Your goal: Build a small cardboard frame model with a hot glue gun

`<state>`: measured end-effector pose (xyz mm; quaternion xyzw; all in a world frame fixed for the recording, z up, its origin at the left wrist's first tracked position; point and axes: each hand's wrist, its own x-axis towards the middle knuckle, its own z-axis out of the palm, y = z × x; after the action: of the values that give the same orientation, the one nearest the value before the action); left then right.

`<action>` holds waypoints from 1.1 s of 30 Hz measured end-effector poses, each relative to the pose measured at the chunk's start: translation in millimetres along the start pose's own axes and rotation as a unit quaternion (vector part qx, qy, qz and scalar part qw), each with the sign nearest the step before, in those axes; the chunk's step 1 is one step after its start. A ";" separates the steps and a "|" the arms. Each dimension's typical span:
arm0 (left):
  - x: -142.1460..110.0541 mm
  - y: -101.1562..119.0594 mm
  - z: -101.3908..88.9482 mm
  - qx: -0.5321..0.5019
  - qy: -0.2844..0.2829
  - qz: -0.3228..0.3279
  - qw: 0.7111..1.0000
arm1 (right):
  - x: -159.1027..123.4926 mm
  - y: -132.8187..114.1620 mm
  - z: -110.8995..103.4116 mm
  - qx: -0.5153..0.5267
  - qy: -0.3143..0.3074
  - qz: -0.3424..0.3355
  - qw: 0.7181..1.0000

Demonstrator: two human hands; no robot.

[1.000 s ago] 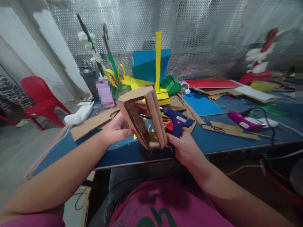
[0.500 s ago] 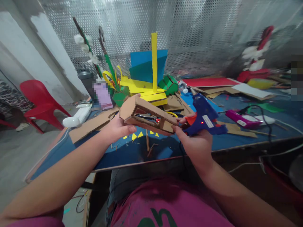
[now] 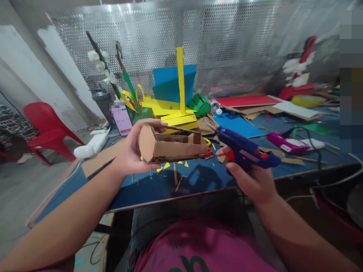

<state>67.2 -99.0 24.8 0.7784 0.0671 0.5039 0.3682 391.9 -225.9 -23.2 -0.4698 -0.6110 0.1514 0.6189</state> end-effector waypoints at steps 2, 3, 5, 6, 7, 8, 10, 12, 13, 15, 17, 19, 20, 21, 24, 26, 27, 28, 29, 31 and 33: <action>2.6 5.5 0.2 0.018 -0.023 0.014 0.999 | 7.3 -1.6 -18.0 -0.010 -0.034 0.047 0.998; 2.7 7.0 0.8 0.031 -0.038 0.022 0.999 | 11.4 -3.8 -25.5 -0.018 -0.052 0.055 0.997; 1.4 8.2 2.8 0.055 -0.065 0.035 0.996 | 19.2 -10.4 -36.7 -0.058 -0.097 0.029 0.993; 0.3 8.3 4.2 0.064 -0.071 0.039 0.995 | 22.6 -14.4 -40.4 -0.083 -0.125 0.003 0.989; -0.8 8.2 5.7 0.069 -0.071 0.043 0.994 | 25.5 -18.4 -42.8 -0.109 -0.150 -0.024 0.982; -1.9 8.2 7.1 0.069 -0.068 0.045 0.994 | 27.8 -22.2 -44.0 -0.133 -0.174 -0.048 0.975; -3.1 7.8 9.1 0.064 -0.071 0.047 0.994 | 31.2 -28.7 -43.9 -0.176 -0.209 -0.087 0.958; -2.8 6.6 9.5 0.064 -0.086 0.056 0.993 | 33.0 -33.2 -41.6 -0.213 -0.229 -0.118 0.943; -2.3 5.5 9.2 0.067 -0.097 0.069 0.991 | 33.4 -34.8 -40.1 -0.229 -0.238 -0.127 0.935; -0.9 2.4 7.8 0.074 -0.116 0.099 0.986 | 33.6 -37.3 -37.2 -0.257 -0.259 -0.132 0.922; 0.2 -0.6 6.8 0.076 -0.126 0.124 0.981 | 33.1 -39.3 -34.8 -0.288 -0.274 -0.132 0.908; 0.9 -1.9 6.8 0.081 -0.123 0.134 0.980 | 32.3 -41.1 -33.0 -0.317 -0.276 -0.138 0.897; 1.2 -1.7 7.1 0.087 -0.123 0.136 0.979 | 32.0 -41.8 -32.2 -0.329 -0.278 -0.139 0.892; 1.6 -1.0 7.6 0.092 -0.120 0.138 0.979 | 31.8 -42.4 -31.5 -0.338 -0.281 -0.140 0.887; 3.7 2.1 8.9 0.096 -0.132 0.134 0.977 | 31.7 -43.8 -29.6 -0.354 -0.289 -0.139 0.879; 5.6 3.3 9.4 0.082 -0.140 0.147 0.976 | 31.8 -44.9 -28.7 -0.362 -0.288 -0.142 0.875; 6.4 3.5 9.6 0.071 -0.146 0.156 0.974 | 31.7 -45.5 -28.3 -0.364 -0.286 -0.146 0.874; 7.0 3.5 9.8 0.061 -0.152 0.167 0.972 | 31.4 -46.1 -28.1 -0.367 -0.287 -0.148 0.872; 7.3 3.5 10.1 0.056 -0.153 0.166 0.972 | 30.9 -46.3 -27.9 -0.371 -0.288 -0.148 0.871; 7.3 3.6 10.7 0.063 -0.156 0.151 0.974 | 29.4 -45.7 -27.8 -0.378 -0.290 -0.148 0.867; 6.9 3.9 11.3 0.072 -0.156 0.134 0.976 | 27.4 -43.3 -28.0 -0.387 -0.289 -0.151 0.862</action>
<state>78.9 -104.3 29.9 0.8740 -0.0600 0.4148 0.2460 406.0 -238.3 32.0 -0.5091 -0.8353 -0.0633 0.1976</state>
